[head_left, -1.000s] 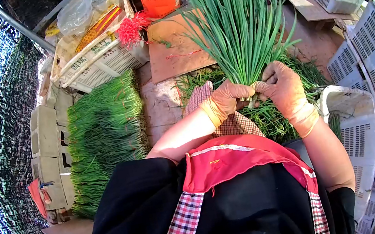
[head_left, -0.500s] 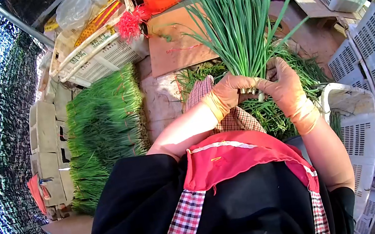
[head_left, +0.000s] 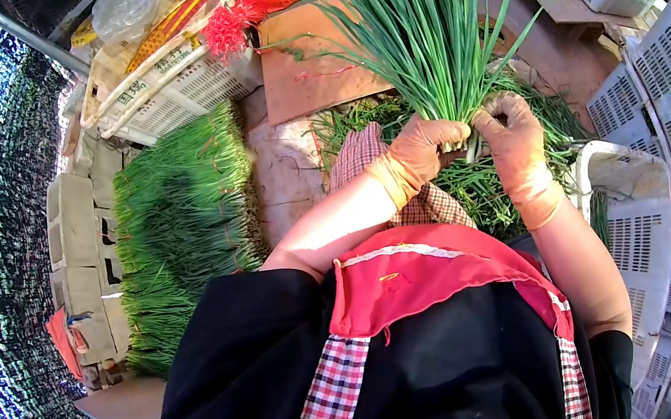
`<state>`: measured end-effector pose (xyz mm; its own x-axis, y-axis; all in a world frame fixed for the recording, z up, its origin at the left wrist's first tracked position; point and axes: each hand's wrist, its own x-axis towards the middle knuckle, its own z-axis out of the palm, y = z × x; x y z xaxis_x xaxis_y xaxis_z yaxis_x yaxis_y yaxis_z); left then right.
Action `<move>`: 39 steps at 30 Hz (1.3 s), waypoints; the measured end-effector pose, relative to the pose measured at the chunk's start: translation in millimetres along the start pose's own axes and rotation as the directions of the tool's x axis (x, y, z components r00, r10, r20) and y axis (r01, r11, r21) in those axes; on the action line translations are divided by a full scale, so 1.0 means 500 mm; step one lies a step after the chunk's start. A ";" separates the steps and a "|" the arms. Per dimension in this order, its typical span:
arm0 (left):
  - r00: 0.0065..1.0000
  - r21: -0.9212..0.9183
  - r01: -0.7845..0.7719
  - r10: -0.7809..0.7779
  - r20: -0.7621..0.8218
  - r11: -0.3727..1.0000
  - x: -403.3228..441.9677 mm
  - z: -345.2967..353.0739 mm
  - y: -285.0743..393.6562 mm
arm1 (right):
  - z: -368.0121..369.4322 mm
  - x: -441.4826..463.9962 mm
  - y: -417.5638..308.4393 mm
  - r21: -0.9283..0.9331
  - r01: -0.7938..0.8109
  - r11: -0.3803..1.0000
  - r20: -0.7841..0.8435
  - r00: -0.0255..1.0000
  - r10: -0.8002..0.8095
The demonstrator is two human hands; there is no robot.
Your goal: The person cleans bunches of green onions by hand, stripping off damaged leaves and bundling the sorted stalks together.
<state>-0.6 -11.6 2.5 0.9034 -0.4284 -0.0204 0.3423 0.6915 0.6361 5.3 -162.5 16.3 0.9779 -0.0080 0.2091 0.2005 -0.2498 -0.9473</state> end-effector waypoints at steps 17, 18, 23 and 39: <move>0.980 0.022 -0.181 0.178 0.090 0.983 0.029 0.002 0.003 | -0.023 -0.041 -0.058 -0.548 0.436 0.714 0.251 0.900 -0.357; 0.978 0.048 -0.195 0.190 0.086 0.980 0.028 0.003 0.006 | -0.019 -0.034 -0.044 -0.571 0.463 0.678 0.235 0.883 -0.405; 0.965 0.097 -0.253 0.244 0.099 0.963 0.028 -0.004 0.004 | -0.018 -0.034 0.003 -0.282 0.254 0.925 0.211 0.957 -0.199; 0.939 0.353 -0.343 0.309 0.149 0.871 0.034 0.013 -0.025 | -0.016 -0.015 -0.011 -0.749 0.133 0.649 0.154 0.988 -0.025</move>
<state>8.8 -31.4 -0.8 0.9156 -0.2755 0.2928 -0.1029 0.5436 0.8330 -3.5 -168.8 21.8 0.9702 0.1473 0.1925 0.2153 -0.8883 -0.4057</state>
